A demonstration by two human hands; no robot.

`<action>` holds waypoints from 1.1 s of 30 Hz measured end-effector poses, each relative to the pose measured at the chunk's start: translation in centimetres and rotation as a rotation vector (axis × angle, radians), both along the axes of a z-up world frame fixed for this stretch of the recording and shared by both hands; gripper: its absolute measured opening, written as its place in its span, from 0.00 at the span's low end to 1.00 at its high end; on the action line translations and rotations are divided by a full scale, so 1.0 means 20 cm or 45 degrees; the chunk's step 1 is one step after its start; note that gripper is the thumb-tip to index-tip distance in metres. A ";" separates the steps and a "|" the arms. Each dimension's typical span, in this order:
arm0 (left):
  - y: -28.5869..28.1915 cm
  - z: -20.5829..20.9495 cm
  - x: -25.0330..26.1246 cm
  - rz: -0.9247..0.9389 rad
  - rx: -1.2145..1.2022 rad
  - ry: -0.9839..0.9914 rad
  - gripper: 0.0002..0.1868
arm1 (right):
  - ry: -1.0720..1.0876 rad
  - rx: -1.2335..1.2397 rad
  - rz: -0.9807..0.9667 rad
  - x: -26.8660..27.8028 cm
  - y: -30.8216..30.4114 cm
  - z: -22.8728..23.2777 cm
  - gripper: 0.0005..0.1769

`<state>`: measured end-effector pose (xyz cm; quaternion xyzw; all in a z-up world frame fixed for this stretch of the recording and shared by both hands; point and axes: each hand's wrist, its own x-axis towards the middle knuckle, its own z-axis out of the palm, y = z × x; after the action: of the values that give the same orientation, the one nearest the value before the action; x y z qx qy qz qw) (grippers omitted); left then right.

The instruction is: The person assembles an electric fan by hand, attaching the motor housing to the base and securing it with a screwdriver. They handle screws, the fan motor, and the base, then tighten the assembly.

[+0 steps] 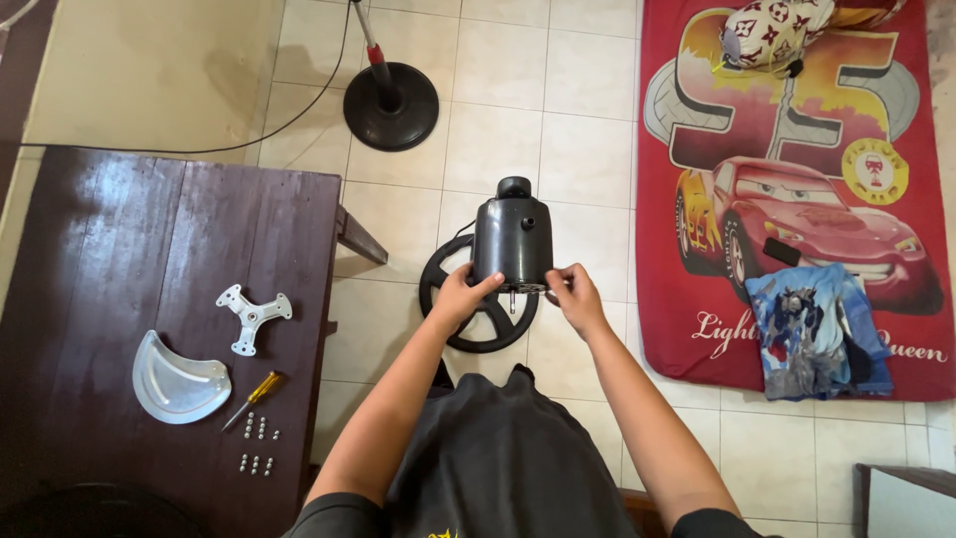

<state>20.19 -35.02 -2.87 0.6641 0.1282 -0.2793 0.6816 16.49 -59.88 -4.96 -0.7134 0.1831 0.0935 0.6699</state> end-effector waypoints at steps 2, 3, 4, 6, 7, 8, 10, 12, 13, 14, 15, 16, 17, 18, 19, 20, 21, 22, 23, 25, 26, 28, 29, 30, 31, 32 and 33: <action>-0.01 0.01 0.00 -0.058 0.050 0.041 0.50 | 0.142 -0.030 -0.018 0.01 0.01 -0.03 0.29; -0.01 0.01 0.00 -0.085 0.074 0.062 0.50 | 0.214 -0.046 -0.026 0.01 0.01 -0.04 0.33; -0.01 0.02 0.01 -0.103 0.091 0.095 0.50 | 0.251 -0.010 0.024 0.02 0.01 -0.05 0.34; -0.01 0.03 0.03 -0.139 0.122 0.166 0.50 | 0.327 0.062 0.127 0.03 0.01 -0.05 0.39; -0.01 0.04 0.03 -0.173 0.114 0.190 0.51 | 0.342 0.087 0.125 0.03 0.02 -0.06 0.40; -0.01 0.04 0.04 -0.207 0.106 0.214 0.51 | 0.356 0.113 0.121 0.04 0.03 -0.05 0.41; -0.01 0.06 0.05 -0.222 0.081 0.244 0.52 | 0.410 0.104 0.134 0.06 0.04 -0.03 0.42; -0.03 0.06 0.04 -0.186 0.047 0.257 0.52 | 0.490 0.034 0.162 0.08 0.06 0.00 0.43; -0.04 0.06 0.03 -0.149 0.046 0.244 0.51 | 0.520 -0.002 0.184 0.09 0.07 0.02 0.44; -0.04 0.06 0.03 -0.113 0.045 0.229 0.49 | 0.550 -0.037 0.205 0.10 0.08 0.04 0.46; -0.05 0.05 0.03 -0.077 0.045 0.215 0.48 | 0.580 -0.072 0.225 0.10 0.10 0.06 0.47; -0.05 0.04 0.02 -0.029 -0.016 0.193 0.45 | 0.561 -0.082 0.205 0.10 0.11 0.07 0.48; -0.05 0.03 0.02 0.020 -0.077 0.171 0.42 | 0.542 -0.092 0.186 0.10 0.12 0.08 0.48; -0.06 0.02 0.01 0.069 -0.139 0.151 0.40 | 0.525 -0.103 0.166 0.10 0.13 0.09 0.49; -0.06 0.01 0.01 0.074 -0.152 0.132 0.39 | 0.487 -0.092 0.140 0.09 0.13 0.08 0.50; -0.06 0.00 0.00 0.080 -0.166 0.116 0.38 | 0.452 -0.081 0.116 0.09 0.14 0.07 0.50; -0.06 -0.01 -0.01 0.087 -0.179 0.099 0.37 | 0.416 -0.070 0.092 0.09 0.14 0.06 0.50; -0.07 -0.02 0.00 0.105 -0.198 0.106 0.36 | 0.422 -0.052 0.086 0.10 0.13 0.04 0.51; -0.07 -0.03 0.00 0.122 -0.218 0.112 0.35 | 0.428 -0.035 0.079 0.10 0.13 0.03 0.51; -0.07 -0.04 0.00 0.139 -0.228 0.132 0.34 | 0.462 0.015 0.075 0.10 0.12 0.00 0.51; -0.06 -0.04 0.00 0.137 -0.219 0.142 0.34 | 0.486 0.047 0.076 0.10 0.10 -0.01 0.51; -0.06 -0.05 0.01 0.122 -0.208 0.162 0.34 | 0.511 0.093 0.083 0.10 0.09 -0.01 0.52; -0.05 -0.05 0.01 0.108 -0.206 0.172 0.34 | 0.512 0.107 0.087 0.10 0.09 -0.01 0.52; -0.05 -0.05 0.01 0.097 -0.205 0.182 0.35 | 0.512 0.120 0.094 0.11 0.09 -0.01 0.53; -0.04 -0.05 0.01 0.093 -0.198 0.187 0.35 | 0.522 0.113 0.076 0.11 0.10 -0.01 0.53; -0.04 -0.05 0.01 0.090 -0.191 0.191 0.35 | 0.531 0.105 0.057 0.11 0.10 -0.01 0.53; -0.04 -0.05 0.02 0.086 -0.184 0.196 0.36 | 0.541 0.096 0.037 0.11 0.10 -0.01 0.53</action>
<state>20.54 -35.73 -3.90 0.5850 0.1818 -0.3150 0.7250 18.72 -57.82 -5.14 -0.6546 0.3061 0.2583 0.6411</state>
